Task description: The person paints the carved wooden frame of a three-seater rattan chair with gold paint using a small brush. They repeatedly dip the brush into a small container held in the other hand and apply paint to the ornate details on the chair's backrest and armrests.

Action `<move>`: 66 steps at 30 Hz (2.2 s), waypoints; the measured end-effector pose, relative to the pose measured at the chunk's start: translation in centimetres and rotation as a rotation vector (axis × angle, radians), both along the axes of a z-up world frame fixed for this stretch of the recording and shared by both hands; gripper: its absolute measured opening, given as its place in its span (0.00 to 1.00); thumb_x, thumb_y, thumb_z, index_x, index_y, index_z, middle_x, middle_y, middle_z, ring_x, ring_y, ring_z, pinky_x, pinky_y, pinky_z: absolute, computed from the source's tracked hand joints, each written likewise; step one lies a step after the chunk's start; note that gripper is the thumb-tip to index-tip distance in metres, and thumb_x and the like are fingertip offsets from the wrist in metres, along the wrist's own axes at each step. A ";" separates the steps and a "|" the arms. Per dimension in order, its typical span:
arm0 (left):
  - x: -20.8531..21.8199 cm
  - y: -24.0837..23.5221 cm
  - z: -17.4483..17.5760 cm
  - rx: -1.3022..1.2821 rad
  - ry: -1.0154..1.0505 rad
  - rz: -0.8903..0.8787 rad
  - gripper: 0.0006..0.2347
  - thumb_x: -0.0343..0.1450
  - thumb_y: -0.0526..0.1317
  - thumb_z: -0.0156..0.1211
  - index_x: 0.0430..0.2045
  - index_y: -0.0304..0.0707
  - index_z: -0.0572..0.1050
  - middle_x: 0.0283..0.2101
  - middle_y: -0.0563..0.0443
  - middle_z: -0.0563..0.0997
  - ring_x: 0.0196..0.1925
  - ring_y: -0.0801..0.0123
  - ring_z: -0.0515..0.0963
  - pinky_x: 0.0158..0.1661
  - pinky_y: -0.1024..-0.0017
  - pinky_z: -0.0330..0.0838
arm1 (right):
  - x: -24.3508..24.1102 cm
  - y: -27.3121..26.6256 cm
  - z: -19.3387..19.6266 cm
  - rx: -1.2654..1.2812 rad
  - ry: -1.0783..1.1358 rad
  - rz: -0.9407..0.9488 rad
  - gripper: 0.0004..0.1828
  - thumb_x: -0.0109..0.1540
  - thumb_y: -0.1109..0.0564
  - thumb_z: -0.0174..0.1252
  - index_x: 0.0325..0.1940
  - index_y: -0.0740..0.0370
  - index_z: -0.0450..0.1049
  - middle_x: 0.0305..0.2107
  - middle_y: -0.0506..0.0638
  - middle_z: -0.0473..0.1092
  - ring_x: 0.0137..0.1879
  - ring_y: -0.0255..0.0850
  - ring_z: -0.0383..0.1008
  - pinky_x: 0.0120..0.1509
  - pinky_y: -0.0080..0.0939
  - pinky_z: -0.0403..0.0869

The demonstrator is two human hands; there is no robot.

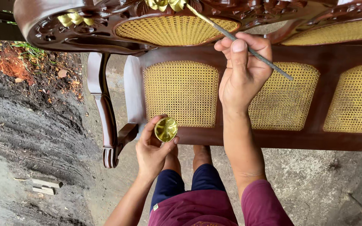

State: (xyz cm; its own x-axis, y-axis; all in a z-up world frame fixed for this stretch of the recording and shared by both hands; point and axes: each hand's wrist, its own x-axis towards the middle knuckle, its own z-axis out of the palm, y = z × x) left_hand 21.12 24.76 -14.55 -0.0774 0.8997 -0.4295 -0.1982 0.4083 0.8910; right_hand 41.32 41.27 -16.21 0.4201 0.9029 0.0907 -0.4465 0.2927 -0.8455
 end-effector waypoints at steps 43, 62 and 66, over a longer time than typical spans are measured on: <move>-1.1 0.1 0.3 0.009 0.066 -0.092 0.29 0.65 0.24 0.70 0.62 0.25 0.67 0.62 0.39 0.75 0.63 0.62 0.76 0.64 0.65 0.73 | -2.2 -0.9 -0.2 0.119 -0.192 -0.091 0.07 0.74 0.64 0.59 0.55 0.66 0.70 0.44 0.60 0.76 0.50 0.46 0.81 0.62 0.45 0.81; -2.5 0.0 0.6 0.024 0.047 -0.126 0.29 0.65 0.24 0.70 0.62 0.26 0.66 0.62 0.39 0.75 0.64 0.62 0.76 0.65 0.66 0.73 | -1.3 -0.2 -0.4 0.124 -0.128 -0.074 0.06 0.74 0.65 0.58 0.55 0.67 0.70 0.42 0.60 0.77 0.49 0.46 0.81 0.61 0.48 0.82; -2.7 -0.2 0.5 -0.002 0.058 -0.131 0.28 0.66 0.23 0.70 0.62 0.26 0.67 0.61 0.39 0.75 0.63 0.62 0.76 0.64 0.65 0.73 | -1.4 -0.5 -0.2 0.134 -0.158 -0.082 0.07 0.74 0.66 0.59 0.56 0.67 0.70 0.42 0.60 0.77 0.49 0.46 0.81 0.62 0.47 0.81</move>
